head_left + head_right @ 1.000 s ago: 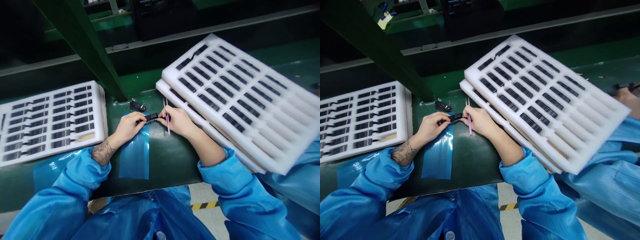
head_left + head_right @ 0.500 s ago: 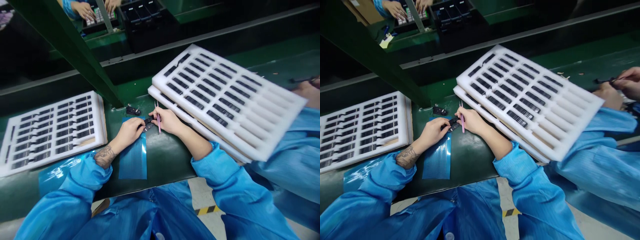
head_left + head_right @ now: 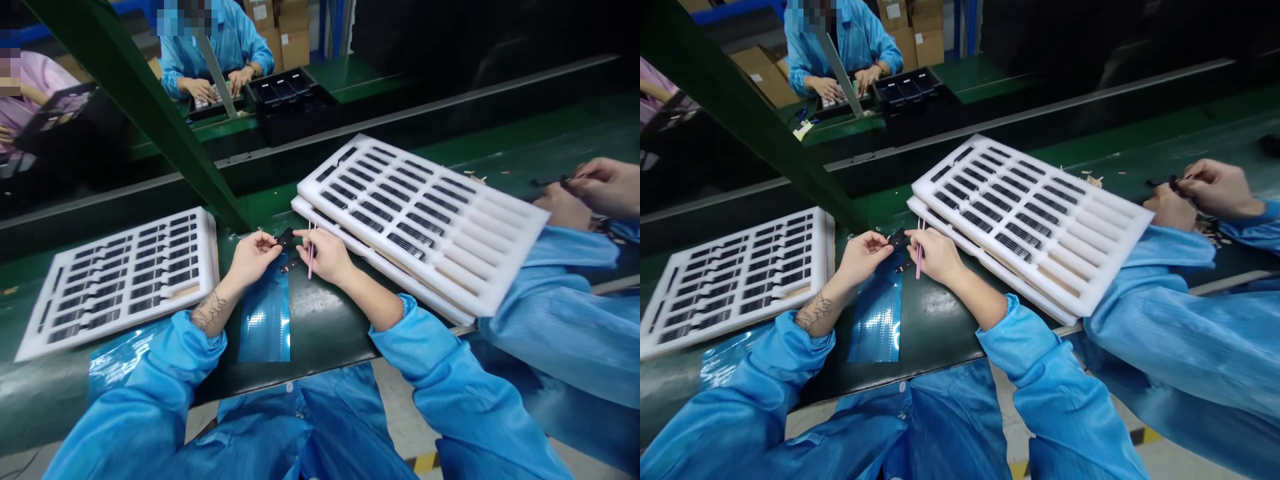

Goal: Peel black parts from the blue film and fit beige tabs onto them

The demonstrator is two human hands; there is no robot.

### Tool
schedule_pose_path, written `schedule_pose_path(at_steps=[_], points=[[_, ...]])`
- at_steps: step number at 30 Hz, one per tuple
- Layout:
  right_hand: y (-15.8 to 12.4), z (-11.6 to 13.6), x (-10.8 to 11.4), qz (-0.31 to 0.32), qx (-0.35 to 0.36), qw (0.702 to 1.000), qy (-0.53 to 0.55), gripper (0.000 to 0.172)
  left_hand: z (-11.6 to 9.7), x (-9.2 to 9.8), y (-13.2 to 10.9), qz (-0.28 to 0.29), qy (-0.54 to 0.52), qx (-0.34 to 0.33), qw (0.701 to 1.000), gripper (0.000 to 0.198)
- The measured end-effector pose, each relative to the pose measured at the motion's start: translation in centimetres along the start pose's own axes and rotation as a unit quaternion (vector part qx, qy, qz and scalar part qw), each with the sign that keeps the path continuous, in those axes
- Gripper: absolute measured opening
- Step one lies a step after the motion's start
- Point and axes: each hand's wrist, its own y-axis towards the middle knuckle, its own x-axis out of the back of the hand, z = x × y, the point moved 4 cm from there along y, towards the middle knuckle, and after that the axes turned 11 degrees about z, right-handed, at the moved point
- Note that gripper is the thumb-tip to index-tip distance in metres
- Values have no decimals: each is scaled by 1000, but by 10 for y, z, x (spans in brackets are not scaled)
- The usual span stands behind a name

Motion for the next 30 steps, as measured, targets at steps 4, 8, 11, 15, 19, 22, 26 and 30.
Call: schedule_pose_path(at_steps=[4,8,11,15,19,22,26,30], points=[[-2,-11,-4,68,-23,997,11,29,17,8,-3,-2,65,9,998,25],[-3,-21,-11,120,-29,992,27,31,29,6,-11,-15,122,-7,992,20],[-4,-25,-17,134,-40,989,40,25,27,-3,-19,-16,164,-37,986,13],[-3,-28,-23,114,-43,990,67,24,23,-10,-24,14,204,-70,976,9],[2,-30,-29,74,-34,995,53,22,22,-9,-23,41,224,-97,969,14],[3,-25,-32,75,-36,995,60,16,14,-13,-27,60,264,-160,949,12],[10,-21,-32,148,-14,986,77,14,16,-11,-28,25,344,-196,918,9],[18,-27,-24,217,-20,975,48,15,39,-8,-17,39,354,-165,920,32]])
